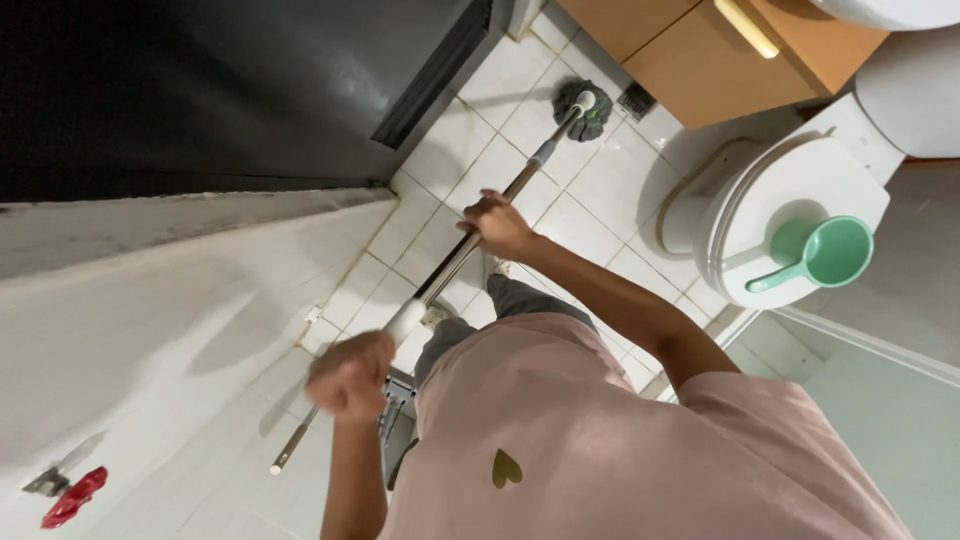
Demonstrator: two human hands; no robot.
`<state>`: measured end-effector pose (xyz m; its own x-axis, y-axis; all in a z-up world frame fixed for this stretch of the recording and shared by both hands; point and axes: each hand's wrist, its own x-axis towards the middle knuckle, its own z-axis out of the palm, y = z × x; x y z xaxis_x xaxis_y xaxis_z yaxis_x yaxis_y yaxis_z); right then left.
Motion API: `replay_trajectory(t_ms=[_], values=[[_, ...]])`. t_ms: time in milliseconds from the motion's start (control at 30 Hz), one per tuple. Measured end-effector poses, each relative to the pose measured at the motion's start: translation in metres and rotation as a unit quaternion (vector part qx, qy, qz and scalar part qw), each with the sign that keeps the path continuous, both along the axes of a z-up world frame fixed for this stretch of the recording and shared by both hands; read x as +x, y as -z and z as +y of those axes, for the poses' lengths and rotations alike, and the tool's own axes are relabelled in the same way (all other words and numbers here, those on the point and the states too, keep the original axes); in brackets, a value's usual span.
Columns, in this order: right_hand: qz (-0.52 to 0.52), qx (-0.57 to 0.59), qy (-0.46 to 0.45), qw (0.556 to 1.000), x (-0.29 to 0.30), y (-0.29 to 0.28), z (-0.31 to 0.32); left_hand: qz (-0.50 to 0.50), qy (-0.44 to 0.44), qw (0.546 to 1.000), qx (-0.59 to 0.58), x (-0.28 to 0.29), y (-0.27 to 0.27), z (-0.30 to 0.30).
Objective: The person mops the tiled bathroom floor using a spin mop. They move the mop back and forth across the floor, covering the area near the toilet, a bucket, and a broom.
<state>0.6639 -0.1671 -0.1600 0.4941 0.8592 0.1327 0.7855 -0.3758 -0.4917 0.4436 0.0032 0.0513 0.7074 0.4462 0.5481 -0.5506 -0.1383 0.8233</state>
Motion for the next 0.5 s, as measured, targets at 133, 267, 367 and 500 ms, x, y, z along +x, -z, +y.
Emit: replay_trajectory(t_ms=[133,267,367,500], values=[[0.18,-0.141,-0.116,0.967,-0.017,-0.04,0.036,-0.029,0.001,0.999,0.031,-0.017,-0.063,0.001],[0.157,-0.061,-0.162,0.972,-0.029,-0.032,0.062,-0.057,0.013,0.998,0.026,-0.04,-0.054,0.0],[0.151,0.032,-0.184,0.971,-0.022,-0.003,0.077,-0.044,-0.051,0.994,0.089,-0.043,-0.025,-0.005],[0.096,0.019,-0.12,0.988,-0.016,0.081,0.071,0.01,-0.092,0.995,0.032,-0.026,0.018,-0.01]])
